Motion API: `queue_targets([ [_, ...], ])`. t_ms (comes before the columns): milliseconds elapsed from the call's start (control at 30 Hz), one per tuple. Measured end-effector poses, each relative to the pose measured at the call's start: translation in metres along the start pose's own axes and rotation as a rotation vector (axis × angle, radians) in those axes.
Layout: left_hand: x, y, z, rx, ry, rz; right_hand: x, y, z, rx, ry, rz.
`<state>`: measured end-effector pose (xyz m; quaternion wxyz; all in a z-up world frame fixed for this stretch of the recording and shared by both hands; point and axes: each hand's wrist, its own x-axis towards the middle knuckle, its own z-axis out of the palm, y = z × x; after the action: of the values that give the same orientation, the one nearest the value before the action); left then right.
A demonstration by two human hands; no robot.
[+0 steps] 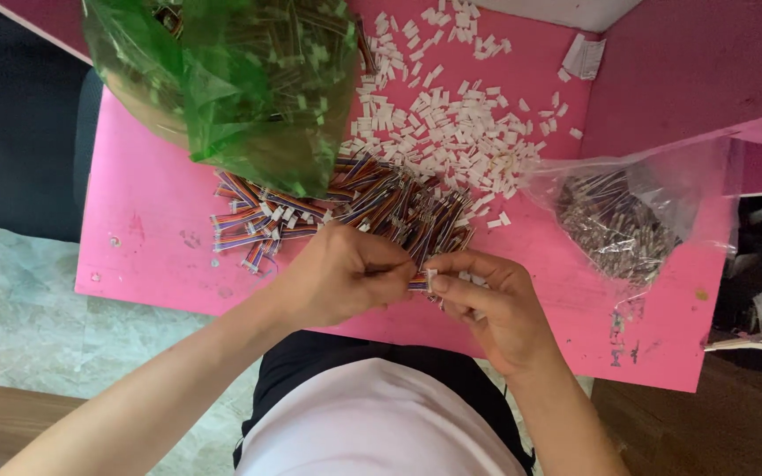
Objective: Manually assembling electrical wire harnesses by inserting crimped wires into plastic connector housings.
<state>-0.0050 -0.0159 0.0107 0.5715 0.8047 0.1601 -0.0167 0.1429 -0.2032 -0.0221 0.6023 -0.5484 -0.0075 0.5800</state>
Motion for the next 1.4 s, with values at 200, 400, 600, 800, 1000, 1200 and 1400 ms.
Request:
queue_targets([
  [200,0.001,0.007,0.007,-0.041,0.012,0.018,0.003,0.002,0.000,-0.071,0.056,-0.028],
  [400,0.004,0.001,-0.005,0.071,-0.086,0.011,0.002,0.007,0.009,-0.152,0.094,-0.039],
  [600,0.007,-0.003,0.004,0.244,-0.015,0.081,0.001,0.012,0.023,-0.395,0.131,-0.196],
  [800,0.003,-0.002,0.000,-0.176,-0.167,-0.133,0.004,0.021,0.002,-0.033,0.076,-0.042],
  [1000,0.009,0.018,-0.021,-0.087,-0.078,-0.338,0.005,0.015,0.002,-0.061,0.011,-0.019],
  [1200,0.011,0.009,-0.022,0.032,-0.145,-0.149,0.004,0.009,0.004,-0.150,0.025,-0.020],
  [1400,0.008,-0.003,-0.012,0.327,-0.099,0.025,0.004,0.010,0.004,-0.197,-0.008,0.030],
])
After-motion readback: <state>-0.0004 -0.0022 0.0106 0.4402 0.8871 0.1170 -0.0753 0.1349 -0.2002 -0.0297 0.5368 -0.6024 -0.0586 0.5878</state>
